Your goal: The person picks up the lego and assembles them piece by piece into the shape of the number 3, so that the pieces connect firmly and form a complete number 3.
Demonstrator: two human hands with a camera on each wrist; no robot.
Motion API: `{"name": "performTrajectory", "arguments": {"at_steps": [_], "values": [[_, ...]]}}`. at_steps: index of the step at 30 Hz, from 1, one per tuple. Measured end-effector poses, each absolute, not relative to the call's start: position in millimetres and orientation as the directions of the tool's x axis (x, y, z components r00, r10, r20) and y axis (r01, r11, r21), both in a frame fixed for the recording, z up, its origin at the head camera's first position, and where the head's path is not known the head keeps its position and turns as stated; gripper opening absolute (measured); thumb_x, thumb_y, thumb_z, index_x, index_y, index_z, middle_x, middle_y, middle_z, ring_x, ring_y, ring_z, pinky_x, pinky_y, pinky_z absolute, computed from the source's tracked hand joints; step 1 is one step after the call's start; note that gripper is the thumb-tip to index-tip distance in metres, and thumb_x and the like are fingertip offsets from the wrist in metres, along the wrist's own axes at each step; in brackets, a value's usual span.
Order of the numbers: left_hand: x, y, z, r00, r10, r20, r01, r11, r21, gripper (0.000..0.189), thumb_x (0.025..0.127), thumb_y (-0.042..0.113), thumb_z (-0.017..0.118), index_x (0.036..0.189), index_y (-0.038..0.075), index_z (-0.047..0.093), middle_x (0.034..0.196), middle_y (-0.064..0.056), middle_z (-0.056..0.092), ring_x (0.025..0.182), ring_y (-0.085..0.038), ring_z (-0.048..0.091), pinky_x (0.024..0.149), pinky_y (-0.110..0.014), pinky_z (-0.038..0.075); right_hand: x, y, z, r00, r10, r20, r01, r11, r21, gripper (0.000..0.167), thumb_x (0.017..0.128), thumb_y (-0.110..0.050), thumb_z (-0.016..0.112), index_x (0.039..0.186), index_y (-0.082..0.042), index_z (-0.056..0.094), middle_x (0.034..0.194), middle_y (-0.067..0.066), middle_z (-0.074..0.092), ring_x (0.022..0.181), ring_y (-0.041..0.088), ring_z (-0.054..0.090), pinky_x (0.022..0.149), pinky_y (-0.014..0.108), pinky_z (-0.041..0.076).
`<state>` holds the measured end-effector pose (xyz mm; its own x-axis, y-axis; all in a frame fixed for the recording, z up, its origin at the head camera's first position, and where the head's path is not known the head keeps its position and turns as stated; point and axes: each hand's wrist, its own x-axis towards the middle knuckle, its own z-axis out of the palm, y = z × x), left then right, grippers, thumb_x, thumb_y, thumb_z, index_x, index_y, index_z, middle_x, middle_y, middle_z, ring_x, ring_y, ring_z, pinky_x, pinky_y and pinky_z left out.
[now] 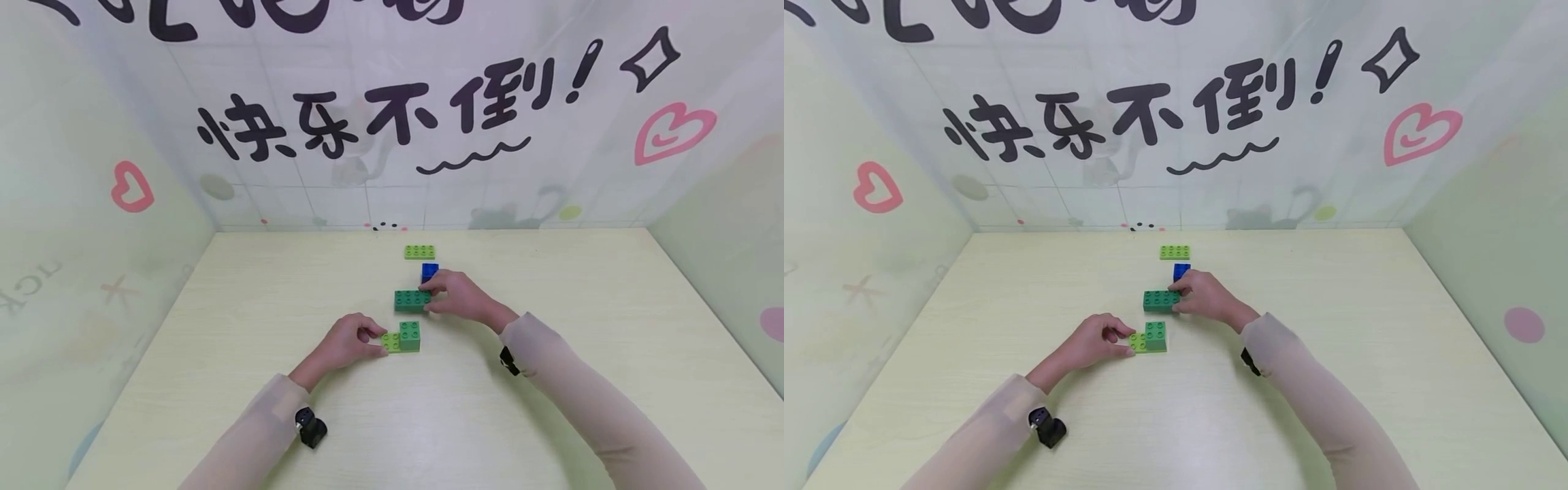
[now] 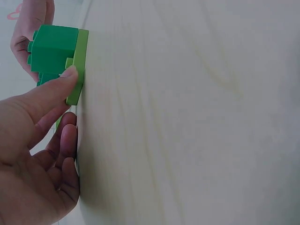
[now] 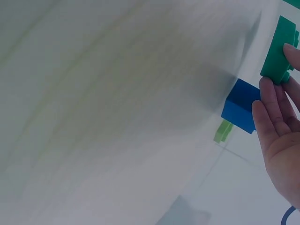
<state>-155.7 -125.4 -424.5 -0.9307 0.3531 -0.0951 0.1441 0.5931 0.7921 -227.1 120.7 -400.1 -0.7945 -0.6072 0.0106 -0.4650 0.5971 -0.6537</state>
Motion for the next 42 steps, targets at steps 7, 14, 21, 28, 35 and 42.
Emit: {"name": "performTrajectory", "arguments": {"at_steps": [7, 14, 21, 28, 35, 42], "values": [[-156.9, -126.2, -424.0, -0.930, 0.353, -0.108, 0.131, 0.590, 0.796, 0.026, 0.071, 0.011, 0.079, 0.095, 0.006, 0.069, 0.084, -0.001, 0.059, 0.076, -0.015, 0.049, 0.069, -0.028, 0.042, -223.3, 121.5, -393.5, -0.779, -0.627, 0.030, -0.500, 0.591, -0.633, 0.037, 0.081, -0.019, 0.070, 0.114, -0.004, 0.064, 0.103, 0.004, 0.059, 0.091, 0.016, 0.057, 0.079, 0.034, 0.046], [-157.6, -127.3, -424.2, -0.926, 0.362, -0.102, 0.140, 0.584, 0.800, 0.027, 0.071, 0.012, 0.079, 0.095, 0.005, 0.069, 0.085, -0.001, 0.059, 0.076, -0.015, 0.050, 0.069, -0.029, 0.042, -217.4, 121.3, -385.1, -0.754, -0.655, 0.041, -0.525, 0.564, -0.638, 0.037, 0.081, -0.019, 0.070, 0.114, -0.004, 0.064, 0.101, 0.003, 0.058, 0.093, 0.023, 0.057, 0.081, 0.039, 0.046], [-158.1, -129.1, -425.5, -0.925, 0.370, -0.083, 0.161, 0.582, 0.797, 0.027, 0.070, 0.011, 0.079, 0.094, 0.004, 0.069, 0.084, -0.001, 0.059, 0.075, -0.014, 0.050, 0.069, -0.028, 0.043, -207.1, 118.6, -372.9, -0.733, -0.678, 0.052, -0.545, 0.540, -0.641, 0.036, 0.082, -0.018, 0.069, 0.114, -0.002, 0.063, 0.099, 0.002, 0.058, 0.092, 0.026, 0.056, 0.079, 0.041, 0.046], [-158.3, -129.4, -425.7, -0.924, 0.374, -0.081, 0.165, 0.580, 0.797, 0.026, 0.070, 0.011, 0.079, 0.093, 0.004, 0.069, 0.084, -0.001, 0.059, 0.075, -0.014, 0.050, 0.068, -0.027, 0.043, -197.3, 116.5, -367.7, -0.718, -0.695, 0.039, -0.543, 0.524, -0.656, 0.037, 0.081, -0.020, 0.069, 0.115, -0.004, 0.064, 0.097, 0.000, 0.057, 0.091, 0.024, 0.057, 0.079, 0.040, 0.046], [-158.3, -129.8, -427.4, -0.923, 0.376, -0.077, 0.168, 0.576, 0.800, 0.024, 0.071, 0.011, 0.079, 0.090, 0.002, 0.068, 0.084, -0.003, 0.059, 0.075, -0.015, 0.050, 0.068, -0.027, 0.043, -191.8, 113.3, -369.5, -0.705, -0.708, 0.029, -0.540, 0.510, -0.669, 0.036, 0.081, -0.020, 0.069, 0.114, -0.005, 0.064, 0.096, -0.001, 0.056, 0.092, 0.026, 0.057, 0.079, 0.042, 0.045], [-158.5, -129.1, -427.7, -0.922, 0.379, -0.074, 0.173, 0.577, 0.798, 0.024, 0.071, 0.013, 0.079, 0.087, 0.002, 0.066, 0.082, -0.004, 0.057, 0.074, -0.015, 0.050, 0.067, -0.027, 0.042, -186.6, 111.6, -371.9, -0.701, -0.713, 0.020, -0.544, 0.517, -0.661, 0.036, 0.081, -0.020, 0.069, 0.113, -0.005, 0.064, 0.096, -0.002, 0.055, 0.091, 0.023, 0.056, 0.079, 0.042, 0.045]]}}
